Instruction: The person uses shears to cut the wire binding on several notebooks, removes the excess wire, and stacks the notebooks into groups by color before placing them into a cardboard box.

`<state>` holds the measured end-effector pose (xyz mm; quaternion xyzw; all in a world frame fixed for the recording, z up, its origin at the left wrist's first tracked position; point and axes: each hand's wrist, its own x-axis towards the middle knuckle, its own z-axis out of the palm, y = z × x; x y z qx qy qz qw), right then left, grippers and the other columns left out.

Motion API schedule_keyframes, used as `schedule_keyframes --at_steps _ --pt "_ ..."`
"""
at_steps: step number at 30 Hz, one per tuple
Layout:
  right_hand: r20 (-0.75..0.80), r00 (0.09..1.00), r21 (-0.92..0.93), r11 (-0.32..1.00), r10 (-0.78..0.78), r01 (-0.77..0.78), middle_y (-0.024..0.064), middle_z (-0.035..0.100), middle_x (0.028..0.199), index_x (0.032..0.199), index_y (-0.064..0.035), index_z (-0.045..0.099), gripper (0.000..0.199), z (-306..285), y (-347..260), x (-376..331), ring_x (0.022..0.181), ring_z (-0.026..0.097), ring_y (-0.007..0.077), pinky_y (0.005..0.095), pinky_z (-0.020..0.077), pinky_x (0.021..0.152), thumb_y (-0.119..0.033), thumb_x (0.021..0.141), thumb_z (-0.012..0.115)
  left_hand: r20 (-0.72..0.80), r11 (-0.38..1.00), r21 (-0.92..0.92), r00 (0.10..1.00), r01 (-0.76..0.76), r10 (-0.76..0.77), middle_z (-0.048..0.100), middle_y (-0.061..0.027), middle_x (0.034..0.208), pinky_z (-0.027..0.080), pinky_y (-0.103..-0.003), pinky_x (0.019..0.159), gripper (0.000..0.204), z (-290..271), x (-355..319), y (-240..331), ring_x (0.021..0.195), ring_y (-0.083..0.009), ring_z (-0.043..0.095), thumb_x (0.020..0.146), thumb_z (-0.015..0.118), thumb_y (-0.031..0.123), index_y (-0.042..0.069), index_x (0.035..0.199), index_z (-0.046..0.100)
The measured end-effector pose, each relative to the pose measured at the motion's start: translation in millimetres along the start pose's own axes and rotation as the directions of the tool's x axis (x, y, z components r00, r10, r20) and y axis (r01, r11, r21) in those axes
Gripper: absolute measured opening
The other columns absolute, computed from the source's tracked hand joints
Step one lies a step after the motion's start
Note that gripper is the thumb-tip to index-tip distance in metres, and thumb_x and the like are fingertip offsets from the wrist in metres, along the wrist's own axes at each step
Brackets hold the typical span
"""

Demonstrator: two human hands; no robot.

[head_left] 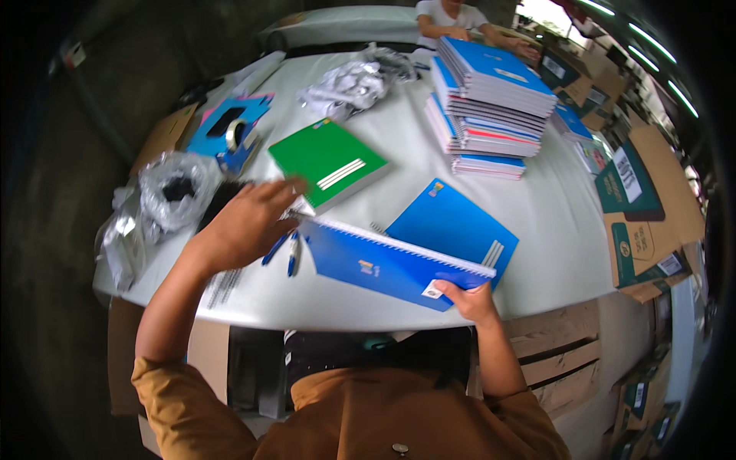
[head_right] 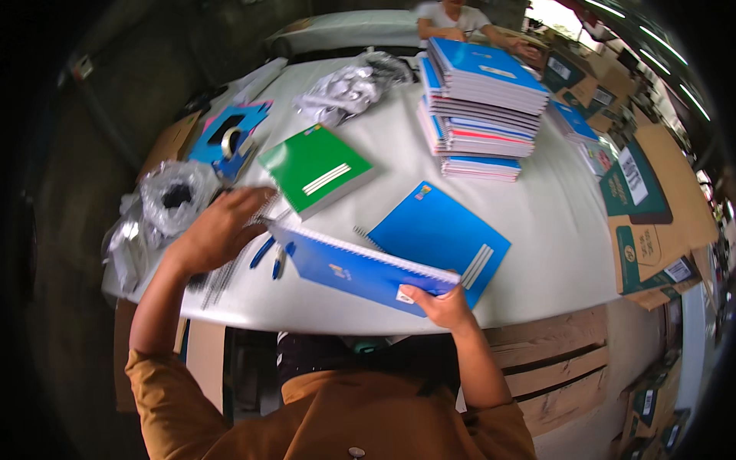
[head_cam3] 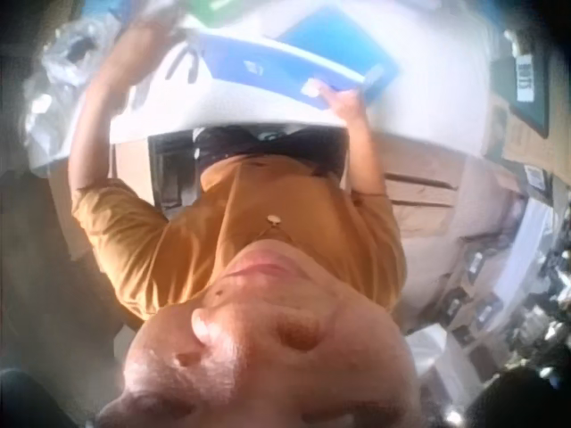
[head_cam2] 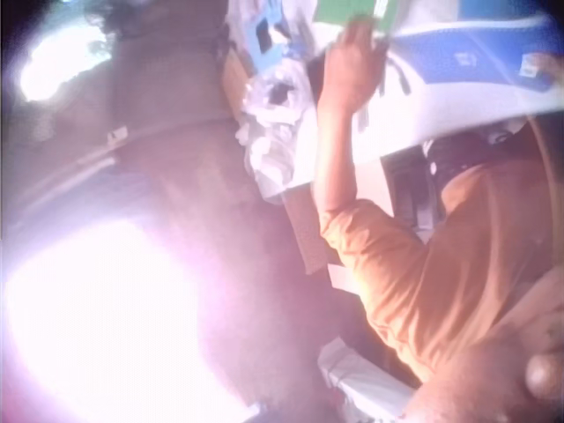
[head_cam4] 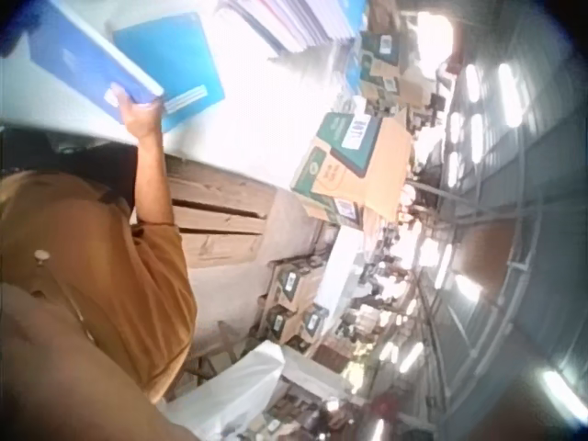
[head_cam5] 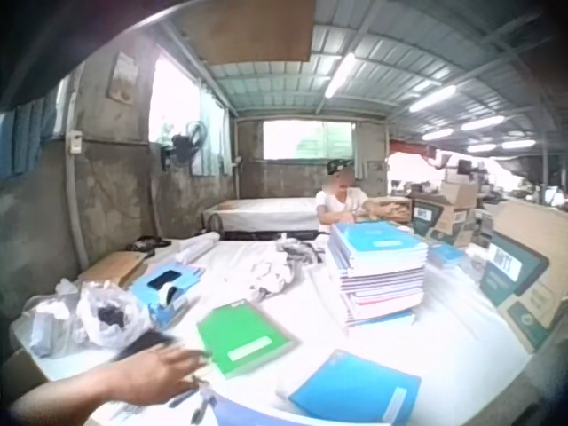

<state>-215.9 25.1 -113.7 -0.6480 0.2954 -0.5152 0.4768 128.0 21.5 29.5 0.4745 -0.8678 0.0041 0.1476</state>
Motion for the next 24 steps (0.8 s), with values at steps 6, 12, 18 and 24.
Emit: schedule_keyframes --at_steps 6,12,18,24 --pt "0.165 0.966 -0.235 0.943 -0.202 0.237 0.0133 0.066 0.109 0.113 -0.0016 0.063 0.033 -0.2 -2.9 5.2 0.097 0.065 0.0214 0.0281 0.0520 0.083 0.005 0.080 0.063 0.055 0.976 0.218 0.998 -0.027 0.015 0.064 -0.0106 0.096 0.044 -0.039 0.083 0.024 -6.4 7.1 15.7 0.091 -0.0274 0.061 0.078 0.066 0.014 0.005 0.100 0.061" --pt "0.212 0.931 -0.104 0.940 -0.298 0.324 0.0155 0.061 0.118 0.115 -0.0014 0.062 0.041 -3.8 5.7 3.1 0.107 0.061 0.0260 0.0318 0.0496 0.090 -0.002 0.075 0.070 0.013 0.934 0.347 0.996 -0.086 0.087 0.055 -0.0071 0.076 0.043 -0.038 0.073 0.025 -10.5 12.3 22.3 0.079 -0.0265 0.058 0.065 0.074 0.019 0.008 0.080 0.058" --pt "0.219 0.937 -0.141 0.942 -0.272 0.306 0.0095 0.063 0.117 0.115 -0.0055 0.063 0.037 6.0 -0.9 1.8 0.106 0.062 0.0247 0.0314 0.0492 0.092 -0.005 0.078 0.068 0.178 0.981 0.192 0.983 0.015 -0.050 0.061 -0.0109 0.094 0.045 -0.039 0.080 0.027 -22.7 2.2 31.5 0.092 -0.0299 0.059 0.066 0.073 0.009 0.005 0.090 0.061" --pt "0.212 0.930 -0.167 0.927 -0.299 0.336 0.0080 0.063 0.117 0.114 -0.0081 0.065 0.036 7.6 0.7 -1.4 0.107 0.061 0.0240 0.0314 0.0499 0.092 -0.005 0.077 0.069 0.138 0.980 0.167 0.982 0.109 -0.132 0.062 -0.0092 0.089 0.044 -0.039 0.079 0.026 -11.7 -11.6 21.6 0.089 -0.0295 0.058 0.064 0.074 0.009 0.005 0.086 0.060"
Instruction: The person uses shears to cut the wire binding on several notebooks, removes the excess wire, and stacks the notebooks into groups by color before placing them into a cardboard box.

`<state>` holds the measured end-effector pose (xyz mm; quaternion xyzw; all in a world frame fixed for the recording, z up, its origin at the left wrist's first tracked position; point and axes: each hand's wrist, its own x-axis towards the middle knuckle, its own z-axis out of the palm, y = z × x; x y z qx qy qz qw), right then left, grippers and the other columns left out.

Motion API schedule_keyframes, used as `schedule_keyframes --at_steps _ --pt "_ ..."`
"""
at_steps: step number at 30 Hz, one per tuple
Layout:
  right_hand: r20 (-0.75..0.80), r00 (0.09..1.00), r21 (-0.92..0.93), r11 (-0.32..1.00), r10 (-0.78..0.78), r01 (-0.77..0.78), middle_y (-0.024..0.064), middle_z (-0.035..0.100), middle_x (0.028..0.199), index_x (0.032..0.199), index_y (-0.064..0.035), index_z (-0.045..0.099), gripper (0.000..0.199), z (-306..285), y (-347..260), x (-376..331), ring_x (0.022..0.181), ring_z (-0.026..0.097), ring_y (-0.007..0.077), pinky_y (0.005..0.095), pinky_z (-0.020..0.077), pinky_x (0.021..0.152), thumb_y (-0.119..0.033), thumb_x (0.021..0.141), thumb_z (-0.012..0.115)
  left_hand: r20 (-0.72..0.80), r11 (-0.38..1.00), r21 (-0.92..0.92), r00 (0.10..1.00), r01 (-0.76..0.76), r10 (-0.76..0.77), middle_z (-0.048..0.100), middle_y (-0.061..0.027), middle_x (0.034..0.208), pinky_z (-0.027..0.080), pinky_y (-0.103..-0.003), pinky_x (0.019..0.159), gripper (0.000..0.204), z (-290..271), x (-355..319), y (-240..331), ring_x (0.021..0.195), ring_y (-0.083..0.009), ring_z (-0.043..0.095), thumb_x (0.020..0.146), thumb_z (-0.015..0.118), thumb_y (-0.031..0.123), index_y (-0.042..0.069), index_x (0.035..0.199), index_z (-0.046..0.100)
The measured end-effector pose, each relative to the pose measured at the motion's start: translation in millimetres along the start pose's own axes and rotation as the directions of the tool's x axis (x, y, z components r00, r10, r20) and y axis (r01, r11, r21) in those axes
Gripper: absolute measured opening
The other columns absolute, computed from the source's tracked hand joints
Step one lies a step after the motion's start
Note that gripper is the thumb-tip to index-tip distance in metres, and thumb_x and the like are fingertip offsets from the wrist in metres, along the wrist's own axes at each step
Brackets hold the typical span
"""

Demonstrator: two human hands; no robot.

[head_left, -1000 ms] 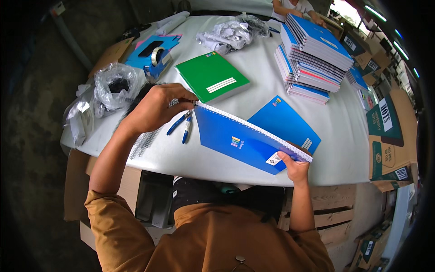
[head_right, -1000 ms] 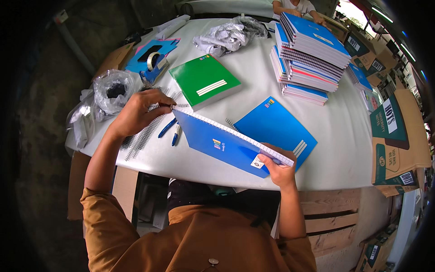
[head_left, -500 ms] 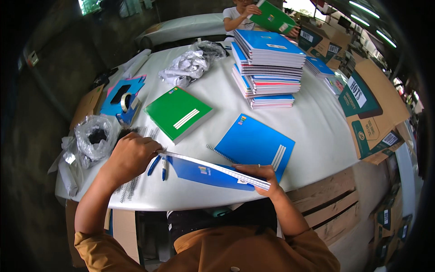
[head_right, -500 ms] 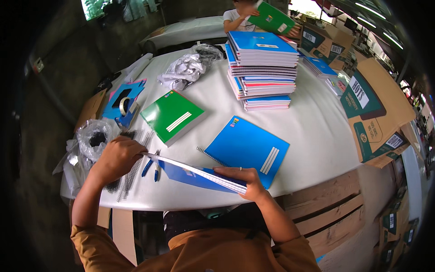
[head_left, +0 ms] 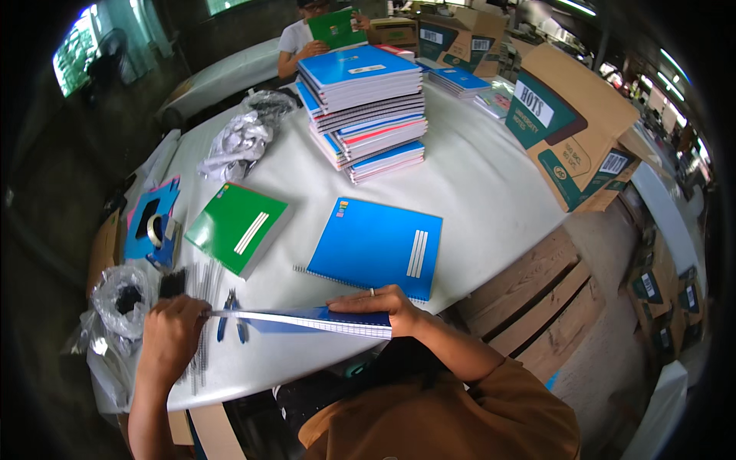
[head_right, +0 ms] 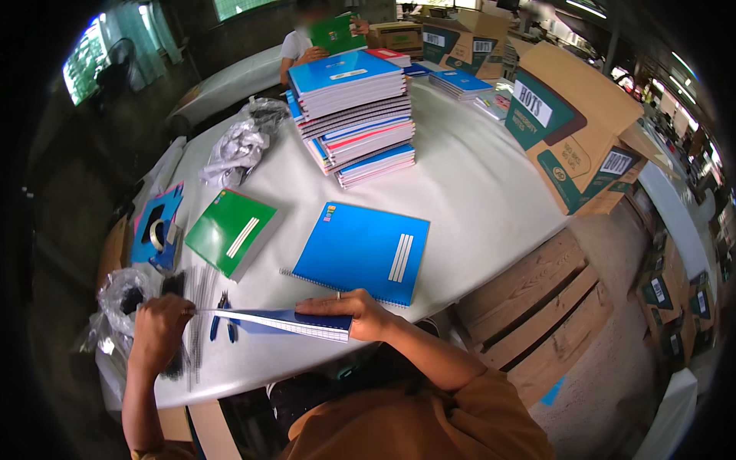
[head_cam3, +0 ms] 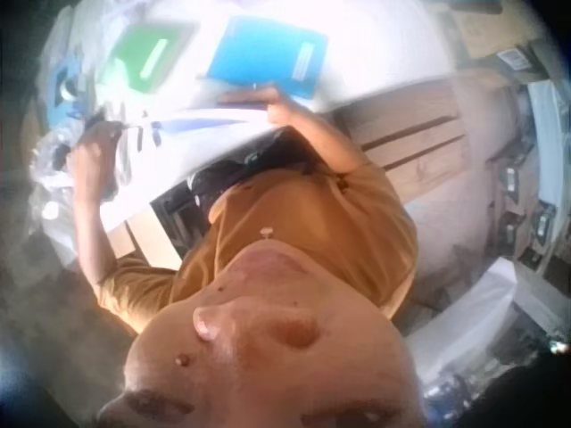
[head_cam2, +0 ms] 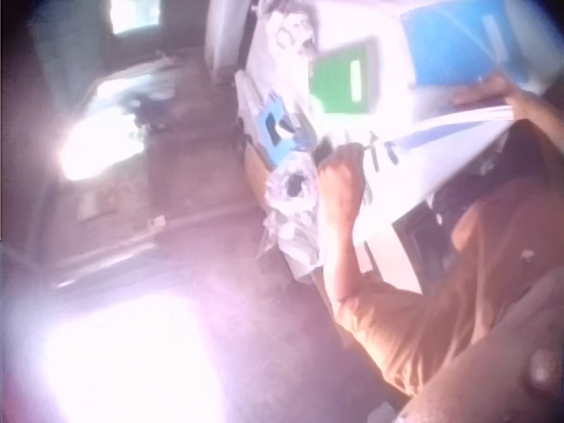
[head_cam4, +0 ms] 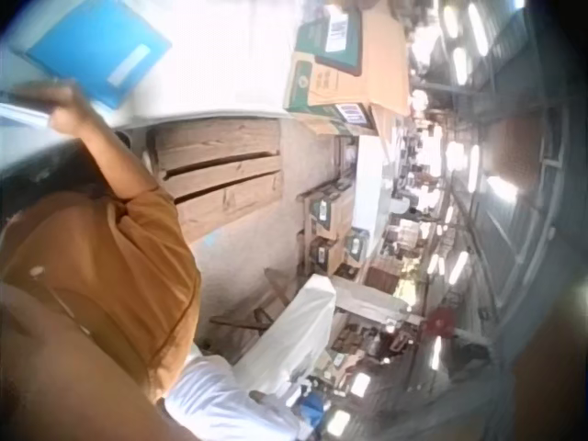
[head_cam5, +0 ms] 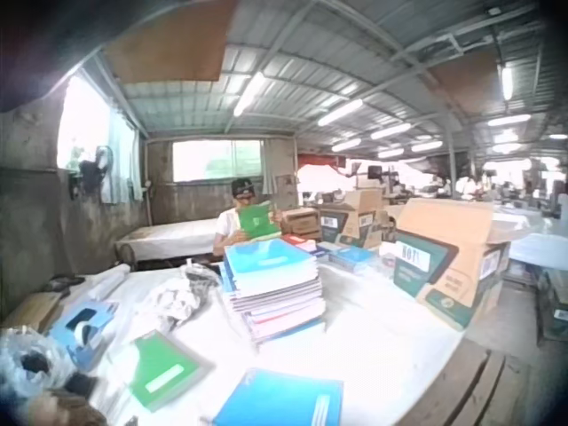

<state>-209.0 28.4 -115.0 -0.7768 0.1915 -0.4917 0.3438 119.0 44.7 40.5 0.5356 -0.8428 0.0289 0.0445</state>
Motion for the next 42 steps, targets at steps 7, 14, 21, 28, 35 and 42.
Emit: schedule_keyframes --at_steps 7,14,21,28,35,42 --pt "-0.005 1.000 -0.038 0.999 -0.027 0.027 0.0173 0.064 0.111 0.110 -0.0013 0.065 0.038 2.8 -3.6 5.4 0.102 0.064 0.0286 0.0319 0.0520 0.086 -0.004 0.073 0.071 -0.253 0.980 0.107 0.948 -0.170 0.192 0.059 -0.0055 0.076 0.041 -0.035 0.079 0.021 8.7 -0.3 2.8 0.080 -0.0246 0.056 0.061 0.075 0.014 0.007 0.074 0.060" --pt "-0.089 0.992 -0.120 0.989 -0.092 0.081 0.0194 0.066 0.104 0.102 -0.0005 0.068 0.034 22.6 -6.5 4.3 0.093 0.068 0.0268 0.0299 0.0545 0.079 -0.004 0.069 0.073 -0.583 0.999 -0.009 0.812 -0.052 0.037 0.030 -0.0307 0.139 0.001 -0.067 0.103 0.111 167.5 -33.8 -6.2 0.131 -0.0541 0.021 0.069 0.046 0.078 -0.012 0.131 0.028" --pt "-0.043 0.987 -0.149 0.978 -0.155 0.148 0.0189 0.068 0.100 0.102 -0.0018 0.069 0.033 32.4 -9.0 4.7 0.087 0.069 0.0256 0.0281 0.0546 0.075 -0.003 0.069 0.072 -0.863 0.997 -0.033 0.505 -0.068 0.006 0.001 -0.0334 0.147 -0.002 -0.066 0.104 0.121 195.1 -8.0 -67.8 0.137 -0.0481 0.003 0.069 0.042 0.083 -0.007 0.142 0.008" --pt "-0.054 0.980 -0.082 0.979 -0.190 0.185 0.0212 0.067 0.098 0.101 0.0005 0.069 0.032 29.7 -2.3 6.2 0.085 0.069 0.0263 0.0283 0.0542 0.075 -0.006 0.070 0.073 -0.825 0.954 0.165 0.495 -0.250 0.272 0.031 -0.0299 0.141 0.011 -0.057 0.109 0.107 173.9 -10.6 1.0 0.138 -0.0411 0.015 0.074 0.048 0.075 -0.005 0.141 0.024" --pt "-0.076 0.972 -0.182 0.961 -0.224 0.208 0.0199 0.068 0.095 0.096 -0.0025 0.071 0.026 18.1 -2.0 0.2 0.084 0.070 0.0259 0.0267 0.0541 0.072 -0.011 0.071 0.074 -0.724 0.793 0.408 0.368 -0.453 0.583 0.035 -0.0248 0.138 -0.009 -0.057 0.109 0.109 180.9 -16.7 -4.2 0.138 -0.0453 0.010 0.064 0.047 0.085 0.000 0.132 0.043" --pt "-0.120 0.978 -0.094 0.983 -0.169 0.158 0.0189 0.068 0.098 0.098 -0.0019 0.070 0.029 18.6 3.9 -8.0 0.078 0.070 0.0239 0.0258 0.0540 0.068 -0.009 0.071 0.073 -0.772 0.976 -0.050 0.628 -0.212 0.097 0.032 -0.0338 0.138 0.004 -0.065 0.106 0.120 186.5 -19.4 10.2 0.135 -0.0492 0.014 0.067 0.047 0.082 -0.004 0.144 0.012"
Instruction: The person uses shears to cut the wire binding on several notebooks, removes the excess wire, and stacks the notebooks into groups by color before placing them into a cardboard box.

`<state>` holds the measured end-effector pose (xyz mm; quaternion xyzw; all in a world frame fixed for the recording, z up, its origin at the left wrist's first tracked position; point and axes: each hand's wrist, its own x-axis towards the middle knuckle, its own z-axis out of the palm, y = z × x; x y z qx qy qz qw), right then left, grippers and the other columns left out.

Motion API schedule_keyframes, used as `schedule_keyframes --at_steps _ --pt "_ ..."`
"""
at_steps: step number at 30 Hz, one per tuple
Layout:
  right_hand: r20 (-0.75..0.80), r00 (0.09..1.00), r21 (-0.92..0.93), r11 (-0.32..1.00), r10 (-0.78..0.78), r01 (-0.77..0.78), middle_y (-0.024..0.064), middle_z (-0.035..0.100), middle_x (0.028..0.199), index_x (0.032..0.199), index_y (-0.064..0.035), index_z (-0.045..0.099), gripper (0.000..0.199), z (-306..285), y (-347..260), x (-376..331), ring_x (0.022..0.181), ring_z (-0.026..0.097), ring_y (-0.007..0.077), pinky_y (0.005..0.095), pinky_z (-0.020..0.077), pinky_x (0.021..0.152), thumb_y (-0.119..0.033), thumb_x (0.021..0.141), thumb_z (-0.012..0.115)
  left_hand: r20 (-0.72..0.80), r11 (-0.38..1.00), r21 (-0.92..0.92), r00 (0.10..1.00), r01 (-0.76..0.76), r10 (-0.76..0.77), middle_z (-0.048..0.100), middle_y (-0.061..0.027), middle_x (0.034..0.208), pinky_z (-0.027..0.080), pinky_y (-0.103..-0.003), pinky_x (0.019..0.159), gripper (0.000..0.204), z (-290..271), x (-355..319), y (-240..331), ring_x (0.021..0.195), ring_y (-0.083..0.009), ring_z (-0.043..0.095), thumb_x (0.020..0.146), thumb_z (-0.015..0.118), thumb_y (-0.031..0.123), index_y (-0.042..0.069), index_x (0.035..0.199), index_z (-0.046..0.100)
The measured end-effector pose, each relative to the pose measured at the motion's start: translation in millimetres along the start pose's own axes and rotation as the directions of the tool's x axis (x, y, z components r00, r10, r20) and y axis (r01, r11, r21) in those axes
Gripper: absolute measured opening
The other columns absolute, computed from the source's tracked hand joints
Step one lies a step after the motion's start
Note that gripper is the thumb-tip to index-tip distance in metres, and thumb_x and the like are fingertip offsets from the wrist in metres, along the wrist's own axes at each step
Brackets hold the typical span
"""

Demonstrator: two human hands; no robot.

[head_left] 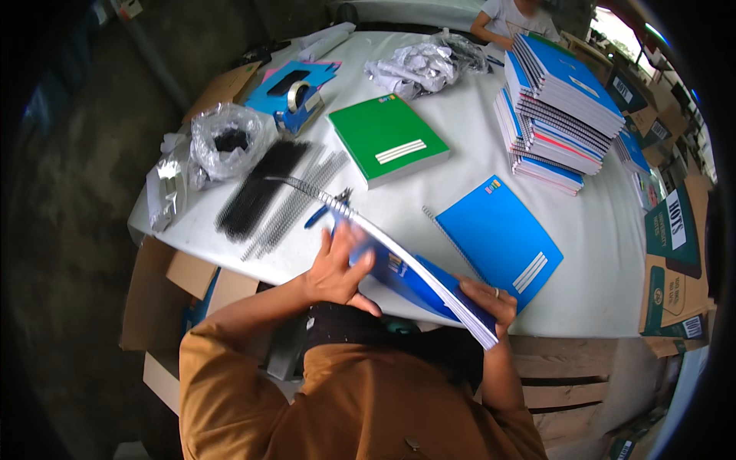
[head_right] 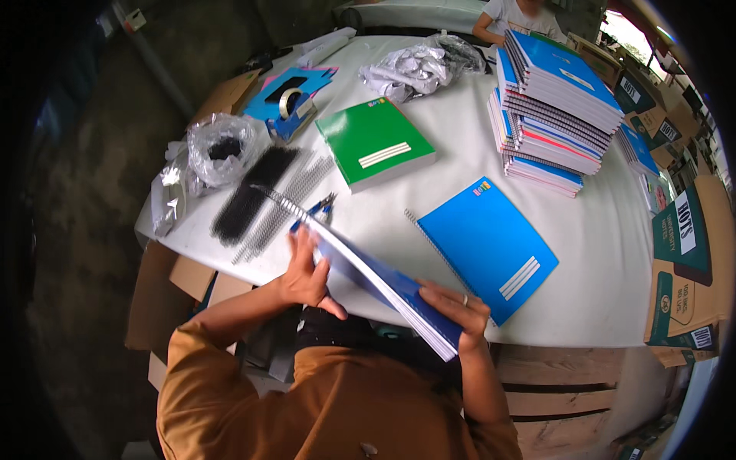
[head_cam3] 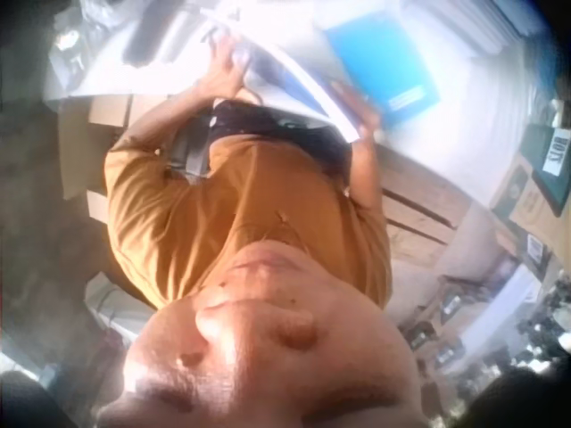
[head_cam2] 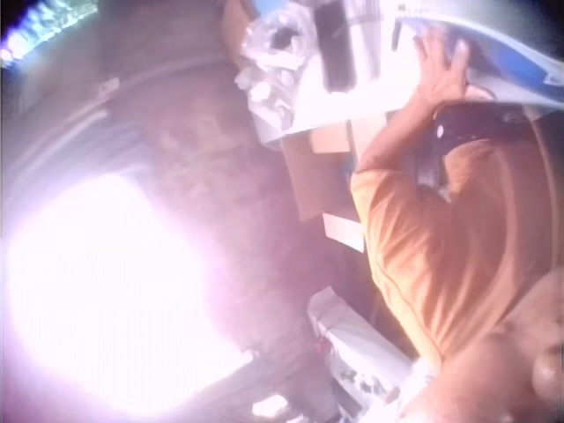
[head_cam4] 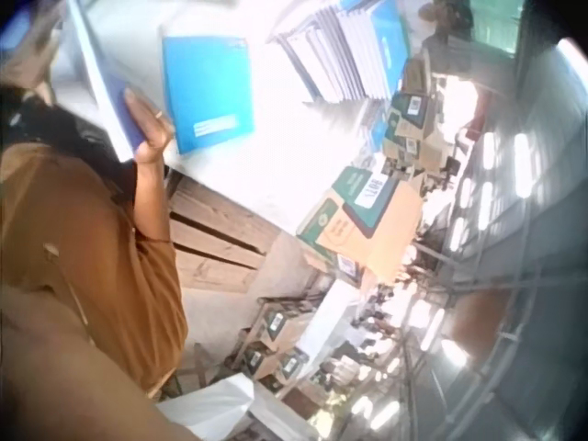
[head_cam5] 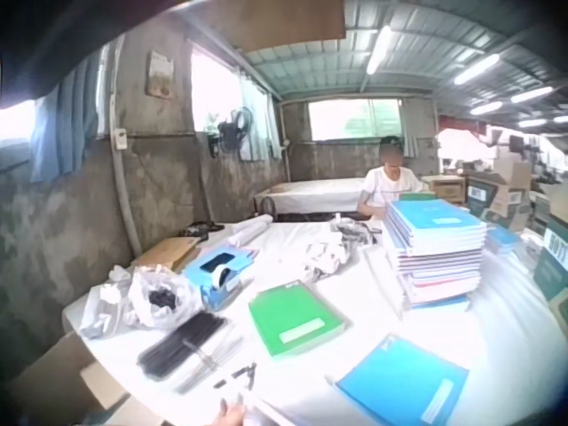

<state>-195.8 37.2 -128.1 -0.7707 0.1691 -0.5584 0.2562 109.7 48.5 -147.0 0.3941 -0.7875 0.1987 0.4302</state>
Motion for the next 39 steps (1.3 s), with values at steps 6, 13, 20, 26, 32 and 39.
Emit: schedule_keyframes --at_steps 6,13,20,26,32,39 --pt "0.069 0.997 0.000 1.000 -0.025 0.025 0.0200 0.068 0.098 0.097 0.0008 0.070 0.029 2.7 -6.2 5.6 0.080 0.070 0.0243 0.0270 0.0544 0.069 -0.009 0.070 0.074 -0.175 0.987 0.150 0.980 -0.063 0.089 0.025 -0.0298 0.142 0.016 -0.065 0.103 0.113 -7.9 13.7 -6.4 0.133 -0.0505 0.017 0.070 0.051 0.078 -0.003 0.142 0.022" --pt "0.079 0.996 0.033 0.999 -0.035 0.033 0.0194 0.068 0.098 0.099 0.0007 0.069 0.032 4.1 -6.7 9.6 0.081 0.070 0.0262 0.0276 0.0543 0.069 -0.011 0.069 0.074 -0.202 0.999 -0.019 0.979 -0.033 0.029 0.025 -0.0290 0.143 0.012 -0.064 0.105 0.112 1.0 12.3 2.7 0.130 -0.0494 0.023 0.065 0.055 0.078 -0.005 0.137 0.033" --pt "0.102 0.964 0.197 0.945 0.245 -0.262 0.0189 0.068 0.101 0.104 0.0041 0.065 0.030 2.2 -10.4 -0.1 0.090 0.068 0.0240 0.0297 0.0516 0.079 -0.001 0.075 0.070 -0.178 0.990 0.118 0.979 -0.075 0.096 0.057 -0.0156 0.103 0.040 -0.050 0.084 0.065 -43.8 77.0 17.1 0.095 -0.0337 0.055 0.076 0.055 0.066 0.005 0.096 0.061" --pt "0.132 0.928 0.136 0.921 0.348 -0.365 0.0199 0.066 0.105 0.108 0.0045 0.064 0.028 -1.9 -32.5 23.7 0.090 0.068 0.0242 0.0276 0.0525 0.076 0.004 0.080 0.062 -0.022 0.984 0.169 0.998 -0.051 0.056 0.049 -0.0036 0.063 0.037 -0.039 0.064 0.055 -45.7 117.5 8.4 0.063 -0.0254 0.050 0.082 0.052 0.061 0.009 0.062 0.051" --pt "0.047 0.999 -0.066 0.998 0.006 -0.002 0.0198 0.067 0.102 0.105 0.0029 0.066 0.031 9.6 -32.1 22.9 0.091 0.068 0.0278 0.0316 0.0545 0.078 -0.005 0.075 0.069 -0.353 0.994 0.111 0.935 0.019 0.022 0.033 -0.0241 0.138 0.022 -0.051 0.104 0.099 4.6 80.0 7.2 0.126 -0.0337 0.034 0.078 0.026 0.081 0.000 0.130 0.043" --pt "0.121 0.986 -0.025 0.992 -0.117 0.121 0.0200 0.066 0.104 0.105 0.0026 0.066 0.033 9.9 -30.3 26.6 0.087 0.069 0.0286 0.0324 0.0554 0.074 -0.006 0.074 0.070 -0.149 0.973 0.100 0.964 -0.208 0.222 0.034 -0.0175 0.138 0.019 -0.056 0.105 0.097 -3.4 39.0 18.1 0.131 -0.0366 0.026 0.076 0.042 0.078 0.011 0.143 0.024"
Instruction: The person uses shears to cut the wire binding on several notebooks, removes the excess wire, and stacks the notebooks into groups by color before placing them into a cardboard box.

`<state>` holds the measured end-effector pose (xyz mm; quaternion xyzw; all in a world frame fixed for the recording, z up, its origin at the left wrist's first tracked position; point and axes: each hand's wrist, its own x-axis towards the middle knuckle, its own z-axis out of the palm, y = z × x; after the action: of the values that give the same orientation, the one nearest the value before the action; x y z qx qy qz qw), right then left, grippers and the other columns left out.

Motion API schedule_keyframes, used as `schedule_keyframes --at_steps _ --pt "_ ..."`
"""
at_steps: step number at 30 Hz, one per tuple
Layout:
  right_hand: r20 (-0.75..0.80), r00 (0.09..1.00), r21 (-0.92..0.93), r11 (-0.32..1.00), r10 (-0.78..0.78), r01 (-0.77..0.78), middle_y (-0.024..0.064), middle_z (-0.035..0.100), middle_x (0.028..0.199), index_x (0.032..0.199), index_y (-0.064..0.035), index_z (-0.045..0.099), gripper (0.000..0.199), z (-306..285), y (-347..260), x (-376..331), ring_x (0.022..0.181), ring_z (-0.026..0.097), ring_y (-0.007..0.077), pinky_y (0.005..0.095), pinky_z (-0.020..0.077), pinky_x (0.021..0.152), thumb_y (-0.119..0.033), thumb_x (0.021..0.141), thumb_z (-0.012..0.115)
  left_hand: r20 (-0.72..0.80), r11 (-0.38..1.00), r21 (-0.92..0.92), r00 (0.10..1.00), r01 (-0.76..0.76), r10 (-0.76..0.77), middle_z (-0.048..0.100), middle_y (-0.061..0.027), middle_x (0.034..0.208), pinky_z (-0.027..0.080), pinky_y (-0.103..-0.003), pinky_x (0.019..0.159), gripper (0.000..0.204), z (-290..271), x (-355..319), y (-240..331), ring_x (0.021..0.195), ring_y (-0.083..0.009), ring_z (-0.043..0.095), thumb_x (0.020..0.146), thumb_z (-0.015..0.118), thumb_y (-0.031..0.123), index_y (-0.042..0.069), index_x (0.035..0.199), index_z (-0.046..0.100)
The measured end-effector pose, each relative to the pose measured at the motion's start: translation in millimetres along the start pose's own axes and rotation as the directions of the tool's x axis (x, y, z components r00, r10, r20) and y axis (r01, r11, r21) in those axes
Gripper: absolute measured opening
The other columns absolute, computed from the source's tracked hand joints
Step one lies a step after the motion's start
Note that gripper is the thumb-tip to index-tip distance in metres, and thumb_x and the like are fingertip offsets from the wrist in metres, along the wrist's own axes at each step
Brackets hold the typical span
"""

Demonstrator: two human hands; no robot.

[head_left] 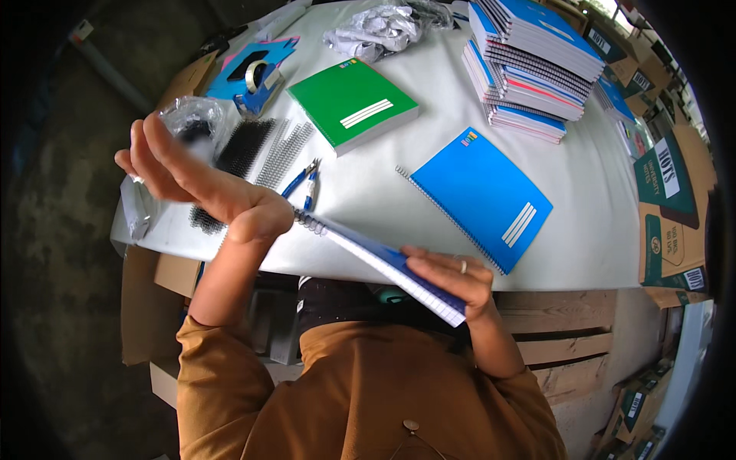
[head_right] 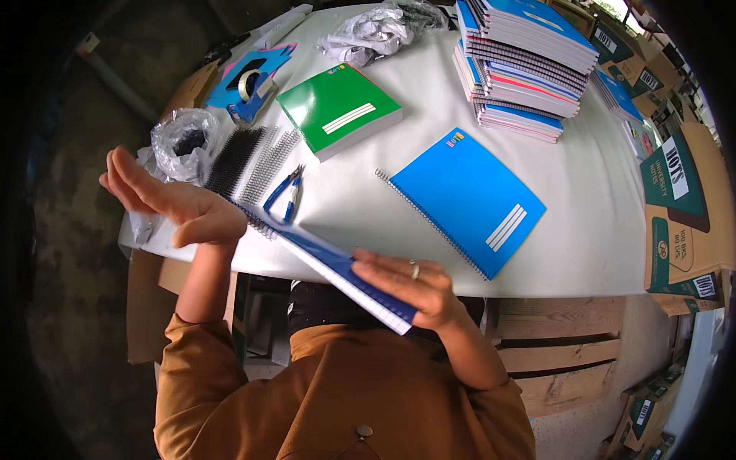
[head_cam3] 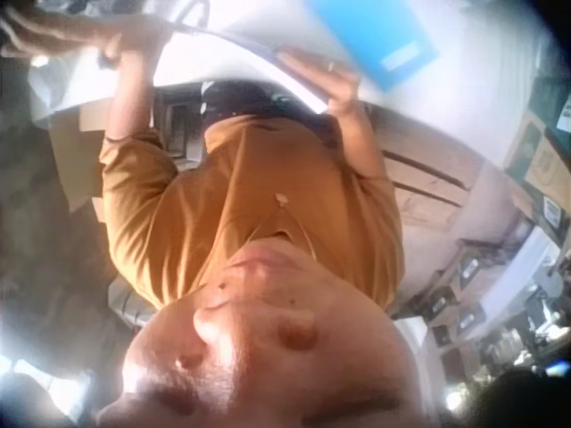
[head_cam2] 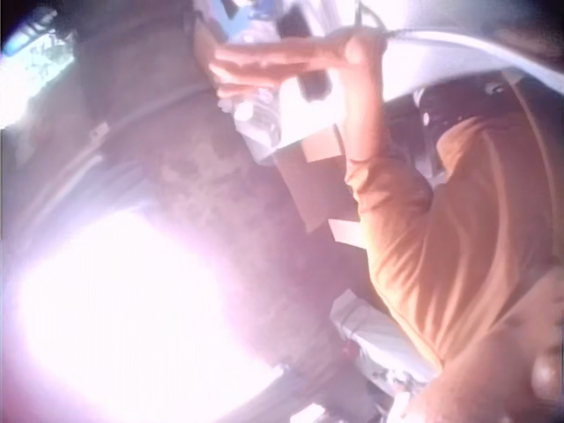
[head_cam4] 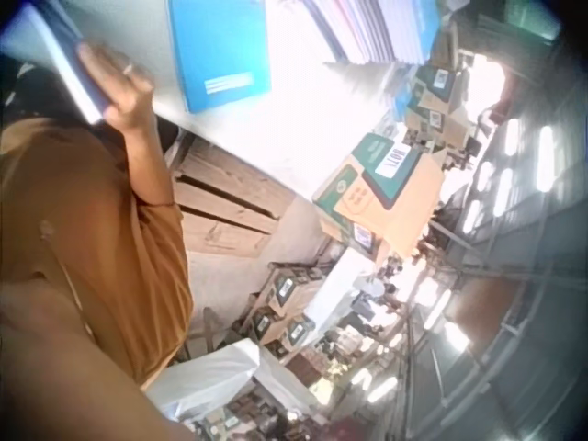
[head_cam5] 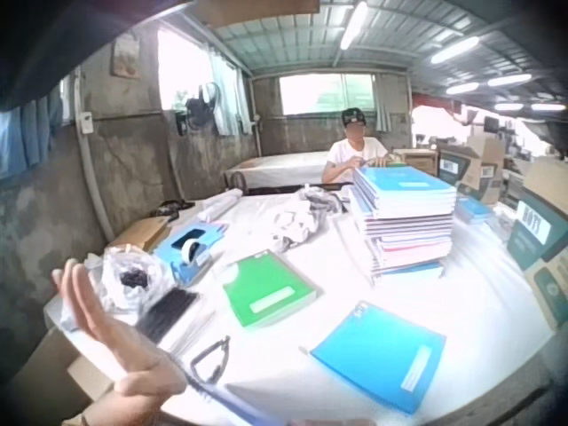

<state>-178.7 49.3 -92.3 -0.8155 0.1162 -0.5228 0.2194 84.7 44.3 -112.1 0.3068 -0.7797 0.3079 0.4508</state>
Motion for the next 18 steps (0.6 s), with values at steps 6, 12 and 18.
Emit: schedule_keyframes --at_steps 6,12,18 --pt "-0.066 0.997 -0.014 0.999 0.029 -0.030 0.0189 0.067 0.103 0.106 0.0022 0.066 0.034 -1.2 -0.3 -4.2 0.087 0.069 0.0279 0.0325 0.0554 0.073 -0.007 0.074 0.070 0.311 0.938 -0.346 0.938 -0.035 0.150 0.027 -0.0193 0.145 0.013 -0.062 0.106 0.106 -22.6 -10.9 5.7 0.134 -0.0453 0.019 0.070 0.047 0.081 0.001 0.139 0.035" --pt "-0.057 0.997 -0.085 0.995 0.048 -0.052 0.0191 0.066 0.104 0.107 0.0021 0.065 0.036 -2.8 -1.4 -4.6 0.087 0.068 0.0278 0.0325 0.0559 0.071 -0.005 0.073 0.069 -0.162 0.986 -0.147 0.982 0.075 -0.099 0.030 -0.0151 0.145 0.017 -0.054 0.109 0.096 29.6 -14.0 30.7 0.131 -0.0351 0.033 0.080 0.040 0.075 0.002 0.141 0.027" --pt "-0.042 0.999 -0.030 0.999 -0.023 0.022 0.0184 0.067 0.102 0.108 0.0024 0.065 0.035 4.3 -6.5 -4.3 0.089 0.068 0.0277 0.0331 0.0562 0.071 -0.004 0.073 0.069 0.061 0.995 -0.080 0.996 -0.058 0.063 0.032 -0.0319 0.139 0.019 -0.059 0.105 0.106 2.9 10.8 41.0 0.129 -0.0457 0.029 0.076 0.043 0.076 -0.011 0.134 0.029"
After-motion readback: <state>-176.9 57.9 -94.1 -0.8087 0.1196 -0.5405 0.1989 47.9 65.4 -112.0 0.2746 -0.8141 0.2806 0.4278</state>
